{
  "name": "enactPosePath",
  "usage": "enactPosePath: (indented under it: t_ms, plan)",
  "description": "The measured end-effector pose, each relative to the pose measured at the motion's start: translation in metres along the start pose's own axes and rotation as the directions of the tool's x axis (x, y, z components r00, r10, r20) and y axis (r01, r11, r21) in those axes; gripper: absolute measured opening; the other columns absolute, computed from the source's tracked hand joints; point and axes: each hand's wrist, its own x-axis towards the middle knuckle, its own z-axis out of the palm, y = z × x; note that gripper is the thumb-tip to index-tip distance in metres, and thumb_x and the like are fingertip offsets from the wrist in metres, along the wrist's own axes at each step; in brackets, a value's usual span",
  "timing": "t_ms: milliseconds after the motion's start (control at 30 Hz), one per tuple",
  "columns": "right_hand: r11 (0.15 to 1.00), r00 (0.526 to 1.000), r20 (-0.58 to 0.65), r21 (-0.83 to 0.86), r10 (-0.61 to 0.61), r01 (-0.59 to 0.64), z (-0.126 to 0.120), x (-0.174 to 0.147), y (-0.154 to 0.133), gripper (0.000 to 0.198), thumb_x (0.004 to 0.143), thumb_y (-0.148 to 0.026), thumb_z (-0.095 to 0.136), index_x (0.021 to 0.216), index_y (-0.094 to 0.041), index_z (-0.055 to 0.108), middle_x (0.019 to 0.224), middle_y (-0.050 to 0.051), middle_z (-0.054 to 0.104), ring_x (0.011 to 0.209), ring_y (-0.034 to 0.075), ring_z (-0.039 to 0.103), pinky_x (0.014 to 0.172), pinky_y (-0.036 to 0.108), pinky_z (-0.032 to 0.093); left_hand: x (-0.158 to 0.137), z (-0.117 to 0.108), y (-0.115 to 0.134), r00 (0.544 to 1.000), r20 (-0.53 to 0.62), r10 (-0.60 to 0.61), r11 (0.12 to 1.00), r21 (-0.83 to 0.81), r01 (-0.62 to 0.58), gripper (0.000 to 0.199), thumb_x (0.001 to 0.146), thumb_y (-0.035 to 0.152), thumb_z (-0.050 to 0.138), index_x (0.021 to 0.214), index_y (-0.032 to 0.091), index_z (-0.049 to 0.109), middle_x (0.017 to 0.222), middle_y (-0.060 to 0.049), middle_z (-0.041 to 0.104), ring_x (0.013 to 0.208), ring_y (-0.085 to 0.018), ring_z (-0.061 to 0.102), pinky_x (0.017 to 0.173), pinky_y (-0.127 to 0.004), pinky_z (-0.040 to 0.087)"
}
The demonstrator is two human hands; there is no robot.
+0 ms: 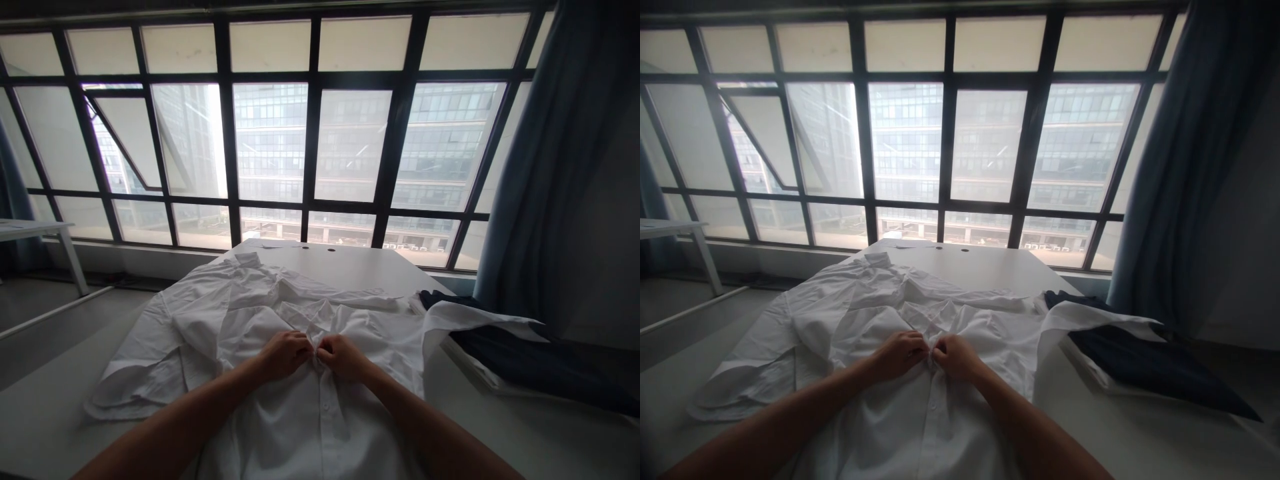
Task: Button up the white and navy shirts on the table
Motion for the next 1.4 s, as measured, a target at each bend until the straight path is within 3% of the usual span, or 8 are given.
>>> enactPosePath:
  t_ms: [200,333,500,833,1000,1167,1267,1400]
  plan:
    - [0.998,0.999,-0.031,0.053,-0.017,0.019,0.001,-0.001,0.002,0.016,0.080,-0.021,0.053,0.069,-0.015,0.063,0.062,0.000,0.060,0.060,0.011,0.050,0.055,0.020,0.032,0.003,0.005,0.001,0.984,0.004,-0.177,0.975,-0.135,0.176,0.019,0.089,0.031,0.061,0.085,0.018,0.075,0.080,-0.003,0.071,0.074,-0.015,0.062,0.071,-0.024,0.045]
    - [0.999,0.999,-0.030,0.048,0.022,-0.021,0.001,0.001,-0.003,0.024,0.085,-0.026,0.052,0.065,-0.015,0.059,0.061,0.000,0.059,0.059,0.012,0.050,0.055,0.021,0.031,0.008,0.013,-0.002,0.970,-0.006,-0.244,0.963,-0.117,0.242,0.012,0.082,0.021,0.064,0.083,0.017,0.075,0.076,-0.003,0.070,0.069,-0.014,0.061,0.067,-0.024,0.044]
    - [0.999,0.998,-0.061,-0.037,0.035,-0.037,0.004,0.004,-0.001,0.019,0.082,-0.021,0.053,0.064,-0.016,0.057,0.061,-0.001,0.058,0.059,0.012,0.048,0.055,0.022,0.028,0.011,0.018,-0.007,0.980,0.010,-0.200,0.975,-0.094,0.200,0.011,0.079,0.019,0.062,0.078,0.018,0.074,0.075,-0.002,0.069,0.068,-0.015,0.061,0.067,-0.024,0.045]
    - [0.999,0.995,-0.090,0.023,0.034,-0.032,0.002,0.005,0.005,0.019,0.085,-0.021,0.046,0.070,-0.016,0.056,0.068,0.000,0.062,0.064,0.012,0.052,0.060,0.021,0.035,0.008,0.003,0.001,0.989,0.002,-0.150,0.976,-0.160,0.148,0.015,0.083,0.019,0.057,0.073,0.019,0.069,0.076,-0.001,0.068,0.069,-0.017,0.061,0.065,-0.026,0.045]
    - [0.990,0.994,-0.015,-0.095,0.107,-0.108,-0.007,0.000,-0.003,0.014,0.074,-0.017,0.054,0.060,-0.016,0.055,0.056,-0.002,0.055,0.055,0.011,0.044,0.052,0.022,0.027,0.007,0.007,0.001,0.983,-0.018,-0.185,0.975,-0.129,0.181,0.014,0.081,0.020,0.058,0.070,0.019,0.066,0.075,-0.003,0.067,0.070,-0.017,0.060,0.067,-0.027,0.046]
    - [0.952,0.977,0.073,-0.249,0.201,-0.177,-0.025,-0.007,-0.002,0.021,0.071,-0.018,0.055,0.051,-0.017,0.050,0.046,-0.003,0.046,0.047,0.009,0.037,0.048,0.024,0.021,0.005,0.013,-0.004,0.999,-0.022,-0.033,0.998,-0.059,0.032,0.008,0.080,0.020,0.060,0.073,0.020,0.065,0.081,-0.004,0.068,0.080,-0.018,0.060,0.076,-0.027,0.047]
    - [0.934,0.982,-0.032,-0.305,0.185,-0.185,-0.032,-0.008,0.000,0.020,0.074,-0.019,0.054,0.055,-0.016,0.056,0.052,0.001,0.056,0.050,0.010,0.044,0.050,0.024,0.024,0.005,0.012,-0.005,0.997,-0.029,-0.072,0.997,-0.010,0.071,0.008,0.080,0.020,0.060,0.073,0.019,0.065,0.080,-0.004,0.066,0.078,-0.017,0.060,0.073,-0.026,0.045]
    - [0.937,0.963,-0.239,-0.291,0.124,-0.193,-0.034,-0.009,-0.007,0.025,0.085,-0.025,0.049,0.064,-0.016,0.059,0.063,0.006,0.064,0.057,0.013,0.054,0.054,0.024,0.029,0.006,0.005,-0.005,0.967,-0.075,-0.246,0.969,0.003,0.246,0.013,0.083,0.022,0.057,0.075,0.018,0.066,0.075,-0.002,0.065,0.069,-0.015,0.058,0.067,-0.024,0.042]
